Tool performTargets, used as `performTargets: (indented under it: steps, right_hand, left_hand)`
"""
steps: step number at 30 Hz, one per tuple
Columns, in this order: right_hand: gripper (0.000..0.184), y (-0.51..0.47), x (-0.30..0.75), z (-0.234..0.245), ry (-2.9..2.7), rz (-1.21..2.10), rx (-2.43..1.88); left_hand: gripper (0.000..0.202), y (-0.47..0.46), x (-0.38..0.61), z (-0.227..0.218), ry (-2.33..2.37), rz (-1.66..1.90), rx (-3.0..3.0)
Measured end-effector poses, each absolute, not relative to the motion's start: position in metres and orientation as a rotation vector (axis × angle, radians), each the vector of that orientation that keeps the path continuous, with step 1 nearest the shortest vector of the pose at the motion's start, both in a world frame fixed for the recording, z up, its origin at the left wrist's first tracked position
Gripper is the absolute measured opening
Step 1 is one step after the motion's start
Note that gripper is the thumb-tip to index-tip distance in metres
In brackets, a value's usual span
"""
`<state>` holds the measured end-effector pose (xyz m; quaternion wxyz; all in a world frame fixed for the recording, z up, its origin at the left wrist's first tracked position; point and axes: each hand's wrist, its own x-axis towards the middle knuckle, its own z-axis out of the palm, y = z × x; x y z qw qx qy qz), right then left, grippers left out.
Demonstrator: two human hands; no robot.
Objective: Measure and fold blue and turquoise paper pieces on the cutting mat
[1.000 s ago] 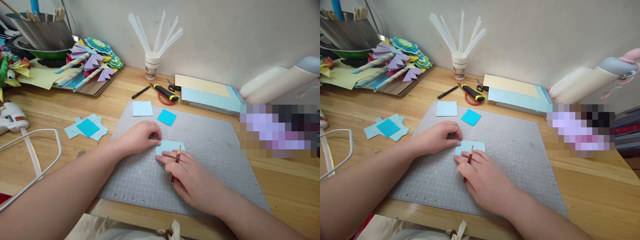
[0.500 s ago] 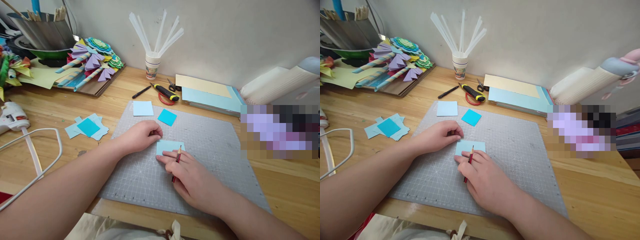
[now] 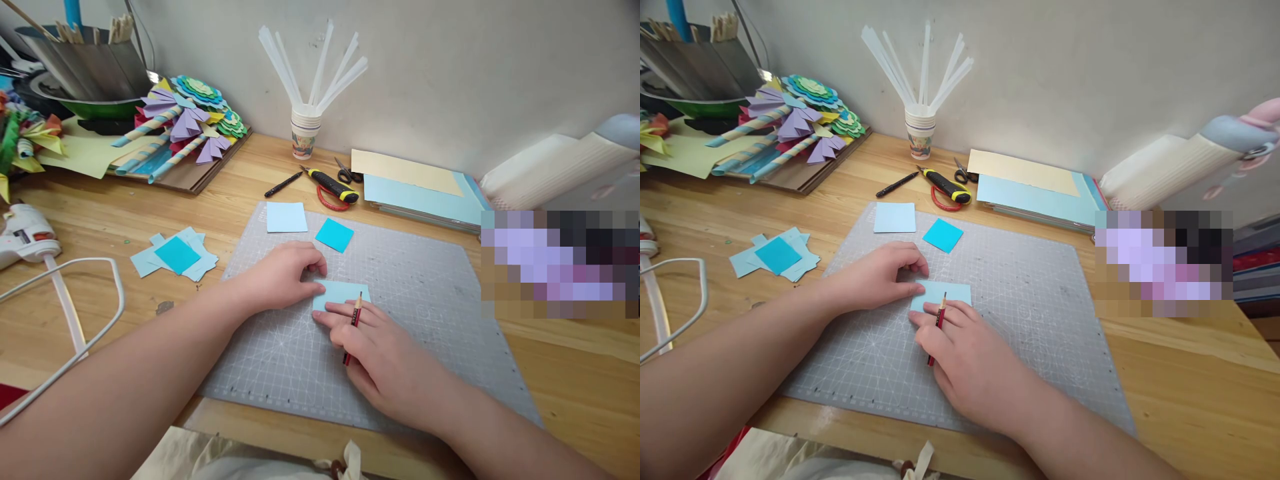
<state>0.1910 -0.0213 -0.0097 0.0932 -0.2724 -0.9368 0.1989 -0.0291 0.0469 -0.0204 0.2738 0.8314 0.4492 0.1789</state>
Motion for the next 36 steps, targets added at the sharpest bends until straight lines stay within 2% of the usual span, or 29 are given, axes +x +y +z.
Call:
performTargets:
  steps: [7, 14, 19, 26, 32, 36]
  right_hand:
    - [0.027, -0.039, 0.178, -0.011, -2.718, 0.331, -0.984]
    - [0.041, -0.062, 0.163, -0.016, -2.648, 0.157, -1.217]
    - [0.033, -0.074, 0.158, -0.018, -2.564, 0.157, -1.399]
    - [0.052, -0.082, 0.168, -0.019, -2.372, 0.164, -1.617]
    - [0.045, -0.080, 0.189, -0.019, -2.294, 0.109, -1.781]
    - [0.039, -0.074, 0.199, -0.013, -2.317, 0.135, -1.732]
  left_hand:
    - [0.017, 0.047, -0.029, -0.022, 1.177, 0.444, 2.298]
    - [0.017, 0.047, -0.030, -0.022, 1.159, 0.437, 2.325]
    - [0.018, 0.049, -0.031, -0.024, 1.152, 0.440, 2.346]
    - [0.019, 0.049, -0.031, -0.024, 1.156, 0.427, 2.359]
    - [0.018, 0.049, -0.031, -0.023, 1.155, 0.423, 2.364]
    - [0.019, 0.047, -0.030, -0.024, 1.181, 0.436, 2.354]
